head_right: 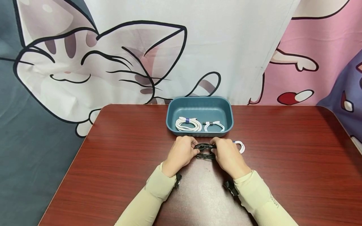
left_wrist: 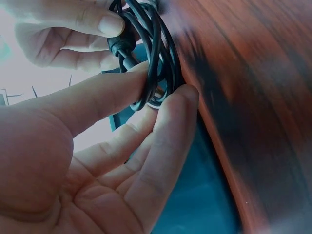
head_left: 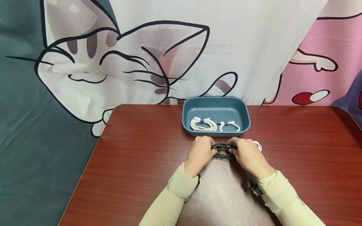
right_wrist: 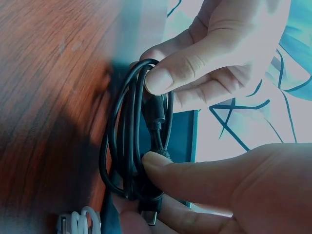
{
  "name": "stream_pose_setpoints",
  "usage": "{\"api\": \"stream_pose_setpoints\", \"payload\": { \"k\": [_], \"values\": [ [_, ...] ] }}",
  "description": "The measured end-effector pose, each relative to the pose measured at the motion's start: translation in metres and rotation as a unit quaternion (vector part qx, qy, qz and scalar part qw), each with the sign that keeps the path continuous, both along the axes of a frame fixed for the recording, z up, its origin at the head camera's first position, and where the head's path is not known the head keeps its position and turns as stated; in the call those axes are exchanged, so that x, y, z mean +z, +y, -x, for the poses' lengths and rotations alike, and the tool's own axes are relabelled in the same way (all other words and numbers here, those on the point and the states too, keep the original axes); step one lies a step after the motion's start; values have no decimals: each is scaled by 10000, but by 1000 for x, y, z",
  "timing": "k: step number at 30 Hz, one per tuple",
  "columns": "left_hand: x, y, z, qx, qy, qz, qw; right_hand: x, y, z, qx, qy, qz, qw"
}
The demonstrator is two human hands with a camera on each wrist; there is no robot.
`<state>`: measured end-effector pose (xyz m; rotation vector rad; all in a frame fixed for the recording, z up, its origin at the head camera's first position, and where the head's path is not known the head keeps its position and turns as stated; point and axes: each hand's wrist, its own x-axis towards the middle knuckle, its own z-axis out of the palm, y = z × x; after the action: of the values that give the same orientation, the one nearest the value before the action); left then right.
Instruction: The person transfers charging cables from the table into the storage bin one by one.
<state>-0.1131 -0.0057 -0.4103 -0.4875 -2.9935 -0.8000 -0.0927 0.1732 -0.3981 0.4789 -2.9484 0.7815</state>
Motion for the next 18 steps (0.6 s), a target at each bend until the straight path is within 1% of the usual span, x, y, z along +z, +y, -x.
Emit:
{"api": "stream_pose_setpoints", "payload": {
  "k": [8, 18],
  "values": [
    [5, -3, -1, -28, -14, -10, 10000, 2, -1, 1, -38, 39, -5, 10000],
    [10, -5, -1, 94, -98, -123, 9998, 5, -3, 1, -90, 113, -14, 9999]
  ]
}}
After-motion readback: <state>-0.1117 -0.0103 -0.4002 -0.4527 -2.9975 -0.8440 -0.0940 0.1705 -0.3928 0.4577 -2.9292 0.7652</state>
